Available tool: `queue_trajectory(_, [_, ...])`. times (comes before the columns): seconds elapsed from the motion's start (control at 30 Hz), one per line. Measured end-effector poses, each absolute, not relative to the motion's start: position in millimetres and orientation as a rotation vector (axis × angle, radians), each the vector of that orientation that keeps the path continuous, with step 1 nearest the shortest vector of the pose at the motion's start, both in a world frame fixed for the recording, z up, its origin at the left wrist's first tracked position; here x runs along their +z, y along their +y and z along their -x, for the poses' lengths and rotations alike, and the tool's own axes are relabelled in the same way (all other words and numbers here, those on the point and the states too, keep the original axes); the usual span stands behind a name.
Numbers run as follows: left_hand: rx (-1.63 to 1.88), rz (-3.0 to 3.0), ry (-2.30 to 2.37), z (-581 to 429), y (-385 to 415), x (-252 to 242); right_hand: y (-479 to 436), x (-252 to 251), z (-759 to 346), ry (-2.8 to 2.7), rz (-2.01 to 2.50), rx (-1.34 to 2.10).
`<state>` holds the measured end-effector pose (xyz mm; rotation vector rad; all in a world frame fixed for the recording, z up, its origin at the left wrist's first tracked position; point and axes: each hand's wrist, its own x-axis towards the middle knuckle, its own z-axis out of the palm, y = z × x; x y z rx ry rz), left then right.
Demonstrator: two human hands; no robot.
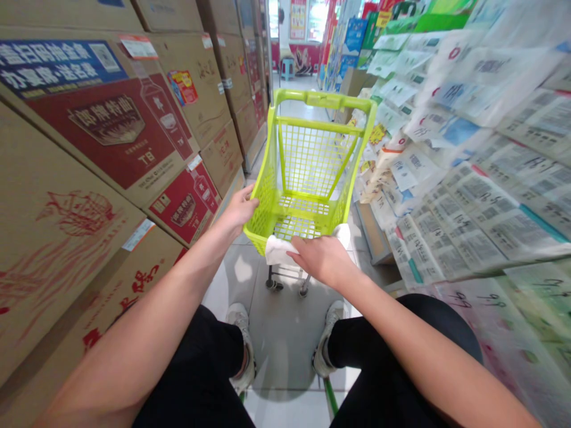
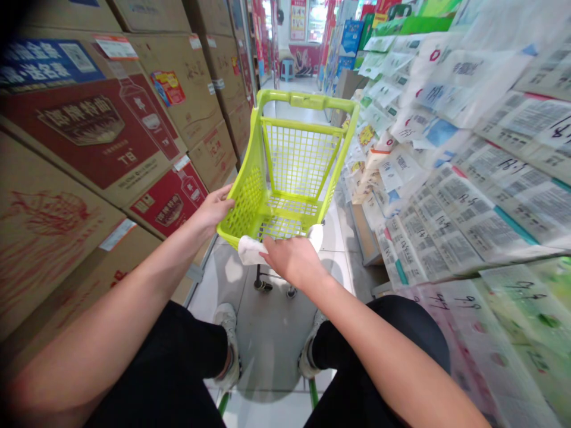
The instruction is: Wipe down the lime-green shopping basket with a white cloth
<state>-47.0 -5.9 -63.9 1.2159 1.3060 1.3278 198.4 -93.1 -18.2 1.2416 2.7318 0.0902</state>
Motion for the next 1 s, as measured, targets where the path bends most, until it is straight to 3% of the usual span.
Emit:
queue_trajectory(0.57, [1.200,-1.625,1.465,91,13,-67,-102,-14,-135,2.929,-1.190,-0.044])
queue_trajectory(0.77, [1.675,-1.841,2.086,119,-17,-28,-106,4,-163,2.845,-1.359,0.132])
queue_trajectory(1.0, [0.673,-1.822,2.339,125,-61,-34,-102,-7,-157,3.090,-1.350,0.236])
